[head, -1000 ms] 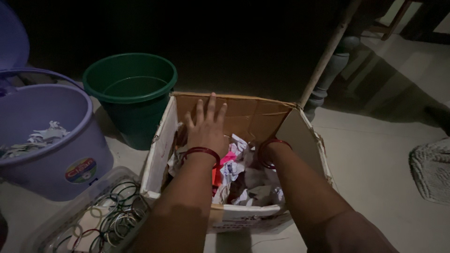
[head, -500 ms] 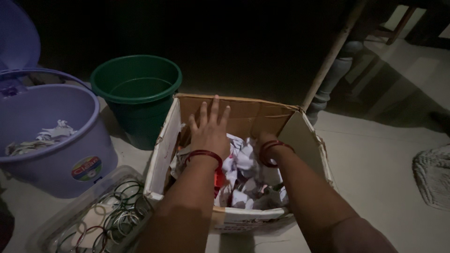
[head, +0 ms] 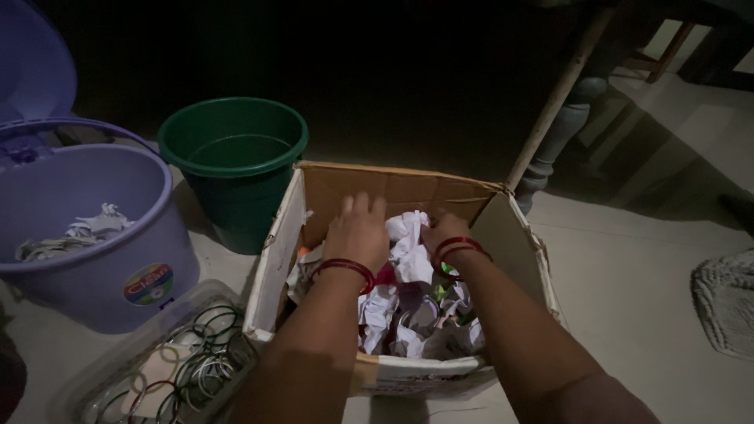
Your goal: The person sorts items from a cardboard box into two buckets. They separate crumpled paper into a purple bucket and small plastic pieces into a green bucket, handling items one at a time.
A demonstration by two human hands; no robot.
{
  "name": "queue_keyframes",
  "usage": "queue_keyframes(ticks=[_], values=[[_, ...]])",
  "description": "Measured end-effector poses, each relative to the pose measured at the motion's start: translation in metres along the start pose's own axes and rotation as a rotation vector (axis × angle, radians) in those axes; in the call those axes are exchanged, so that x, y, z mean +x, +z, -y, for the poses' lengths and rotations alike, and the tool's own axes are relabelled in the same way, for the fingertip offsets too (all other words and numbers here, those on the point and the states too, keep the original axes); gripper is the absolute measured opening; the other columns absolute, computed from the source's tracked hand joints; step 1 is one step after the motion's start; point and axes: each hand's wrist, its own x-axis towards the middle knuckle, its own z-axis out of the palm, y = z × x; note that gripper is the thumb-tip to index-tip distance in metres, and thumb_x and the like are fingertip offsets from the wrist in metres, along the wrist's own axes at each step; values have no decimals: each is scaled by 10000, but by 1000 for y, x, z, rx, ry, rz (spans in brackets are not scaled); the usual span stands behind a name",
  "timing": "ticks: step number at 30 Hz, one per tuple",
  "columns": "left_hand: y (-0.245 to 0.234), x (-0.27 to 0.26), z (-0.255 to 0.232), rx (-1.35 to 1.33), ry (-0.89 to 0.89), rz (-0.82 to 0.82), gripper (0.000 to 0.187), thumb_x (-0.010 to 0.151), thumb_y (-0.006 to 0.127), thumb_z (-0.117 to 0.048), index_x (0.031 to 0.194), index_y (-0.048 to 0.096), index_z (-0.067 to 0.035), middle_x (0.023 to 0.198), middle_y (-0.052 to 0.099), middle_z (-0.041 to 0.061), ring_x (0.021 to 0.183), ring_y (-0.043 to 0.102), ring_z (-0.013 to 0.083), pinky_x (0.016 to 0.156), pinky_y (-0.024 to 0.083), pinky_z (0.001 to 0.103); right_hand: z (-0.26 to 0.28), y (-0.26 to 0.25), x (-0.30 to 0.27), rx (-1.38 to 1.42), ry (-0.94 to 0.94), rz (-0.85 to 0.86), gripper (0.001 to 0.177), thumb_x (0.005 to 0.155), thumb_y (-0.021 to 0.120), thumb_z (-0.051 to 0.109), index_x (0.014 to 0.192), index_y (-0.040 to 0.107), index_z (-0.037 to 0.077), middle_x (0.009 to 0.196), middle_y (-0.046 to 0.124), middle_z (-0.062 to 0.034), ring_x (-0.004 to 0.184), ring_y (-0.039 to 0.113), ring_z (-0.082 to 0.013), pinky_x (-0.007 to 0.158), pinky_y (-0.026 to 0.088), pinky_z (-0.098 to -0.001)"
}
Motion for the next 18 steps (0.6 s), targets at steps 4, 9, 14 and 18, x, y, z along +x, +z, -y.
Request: queue_keyframes(ticks=[4,9,14,18], values=[[6,1,3,9,4,20,289,956,511,-125,1216,593,-28,1305,547,193,1300,494,368,1023,484,521,12,-7,-7,-64,-38,-11,479,895,680,392,1238,681,58,1108,729,-258,1028,727,-388,922,576,-442],[7,1,4,-46,15,29,371,1016,475,-292,1263,574,-33,1323,550,196,1317,485,354,1057,461,510,26,-15,-17,50,95,81,534,936,643,443,1300,607,53,1067,753,-242,950,795,-361,878,612,-444],[2,-2,0,-94,-29,132,502,1019,444,-445,1368,538,-96,1378,546,160,1352,474,327,1092,443,501,26,-13,-19,86,-49,6,547,856,738,320,1321,596,69,1119,730,-212,1004,742,-334,888,580,-433],[-7,-3,-4,-131,-55,197,602,975,507,-496,1433,454,-109,1426,485,184,1381,427,366,1086,421,519,23,-9,-16,109,-170,-48,435,897,725,275,1249,623,42,1063,740,-217,979,724,-345,849,562,-429]])
